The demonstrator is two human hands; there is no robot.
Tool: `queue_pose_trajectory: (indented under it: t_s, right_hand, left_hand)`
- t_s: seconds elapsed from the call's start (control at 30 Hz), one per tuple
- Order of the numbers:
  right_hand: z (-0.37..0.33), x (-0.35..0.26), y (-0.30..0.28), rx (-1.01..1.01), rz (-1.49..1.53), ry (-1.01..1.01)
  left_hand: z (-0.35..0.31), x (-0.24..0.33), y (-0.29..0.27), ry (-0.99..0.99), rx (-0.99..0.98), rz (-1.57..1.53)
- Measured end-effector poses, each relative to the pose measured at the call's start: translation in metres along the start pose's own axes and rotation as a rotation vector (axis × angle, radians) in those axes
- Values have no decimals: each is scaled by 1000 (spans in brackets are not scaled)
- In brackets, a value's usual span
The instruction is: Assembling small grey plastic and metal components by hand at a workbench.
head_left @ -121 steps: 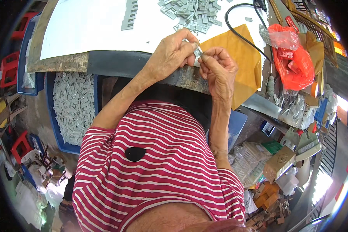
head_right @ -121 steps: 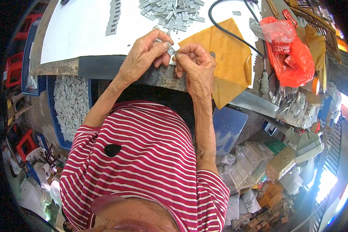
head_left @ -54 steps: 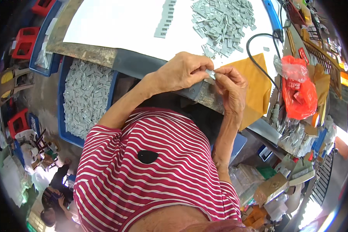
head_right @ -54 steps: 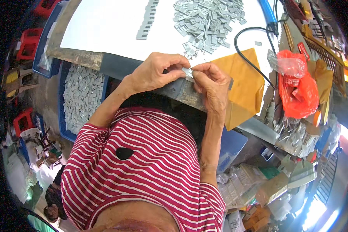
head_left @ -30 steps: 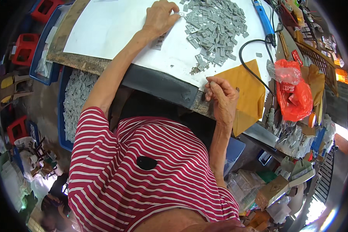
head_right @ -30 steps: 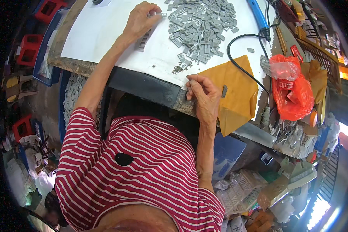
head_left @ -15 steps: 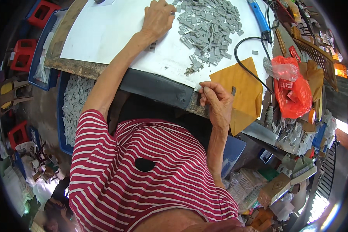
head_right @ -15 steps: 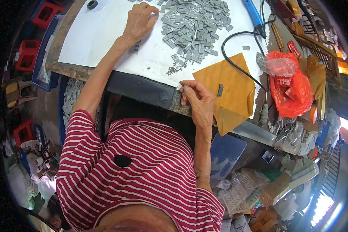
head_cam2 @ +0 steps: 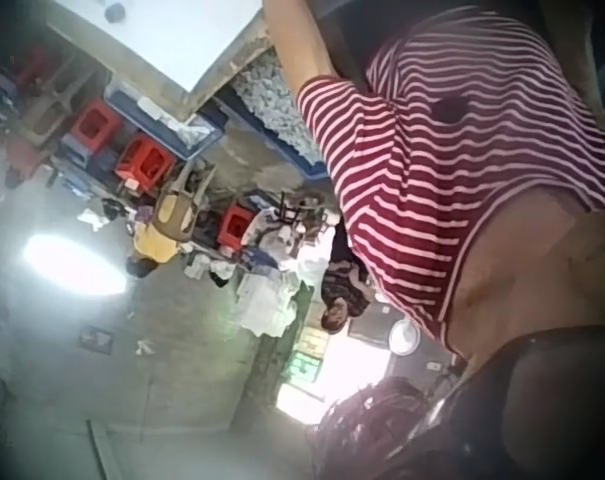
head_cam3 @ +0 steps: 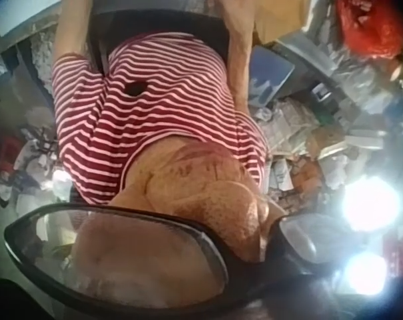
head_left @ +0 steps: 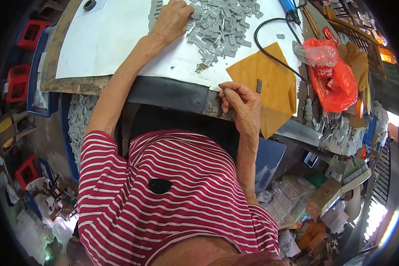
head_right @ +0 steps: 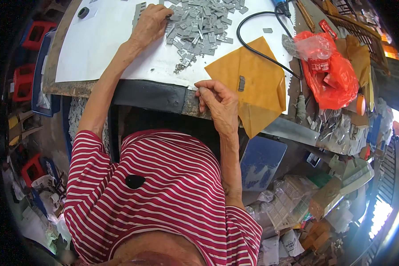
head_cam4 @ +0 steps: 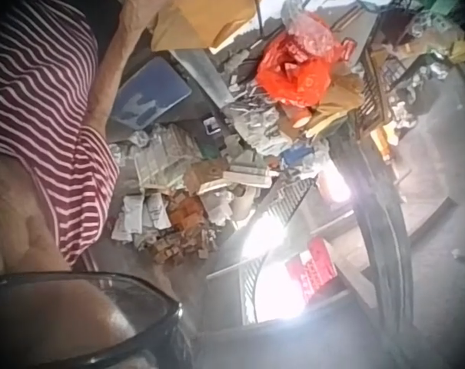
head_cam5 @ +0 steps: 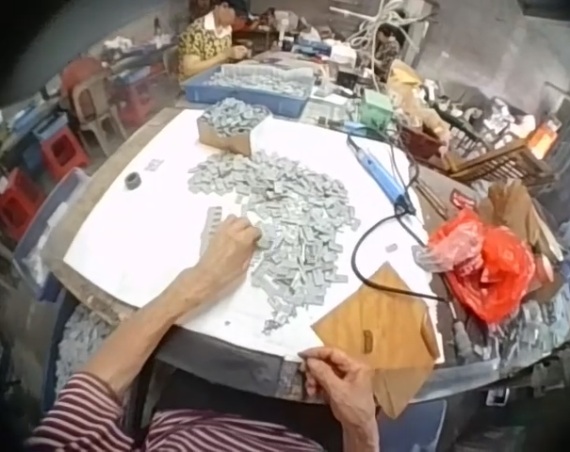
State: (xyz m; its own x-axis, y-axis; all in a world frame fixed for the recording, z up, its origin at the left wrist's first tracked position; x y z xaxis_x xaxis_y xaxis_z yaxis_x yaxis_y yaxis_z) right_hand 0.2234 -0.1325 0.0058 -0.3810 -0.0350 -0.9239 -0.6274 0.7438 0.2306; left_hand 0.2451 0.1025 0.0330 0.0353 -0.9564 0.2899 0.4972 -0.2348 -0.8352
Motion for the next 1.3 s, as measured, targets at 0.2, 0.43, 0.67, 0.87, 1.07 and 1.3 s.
queue_pose_trajectory:
  t_s: [0.2,0.43,0.67,0.87,1.07,1.3]
  right_hand:
    - [-3,-2,-7,21,-1,-27]
    - [-17,-14,-22,108,-59,-62]
    - [-30,-45,-78,444,-160,-168]
    - [-10,-56,-99,480,-731,-311]
    - [3,-58,-80,352,-1039,-447]
    - [-2,-63,-50,278,-1363,-638]
  left_hand:
    - [-12,19,5,149,21,-55]
    - [-18,29,-19,-77,-14,-398]
    - [-45,36,-24,-111,-19,-241]
    - [-50,47,-22,-122,-48,-295]
    - [-53,47,-20,-130,-39,-340]
    - [-57,49,-23,-121,-50,-337]
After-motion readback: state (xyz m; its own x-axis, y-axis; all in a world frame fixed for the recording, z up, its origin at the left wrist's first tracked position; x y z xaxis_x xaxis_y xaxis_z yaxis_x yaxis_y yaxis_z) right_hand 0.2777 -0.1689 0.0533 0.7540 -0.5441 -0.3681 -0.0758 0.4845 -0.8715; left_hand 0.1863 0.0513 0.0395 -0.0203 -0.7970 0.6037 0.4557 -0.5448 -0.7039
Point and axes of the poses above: each hand's wrist, its own z-axis towards the middle knuckle, its own y-axis out of the palm, x = y × z, the point moved 9 cm from there along z, towards the middle knuckle, and after that the axes turned 2 degrees about y, right-handed, at the moved point
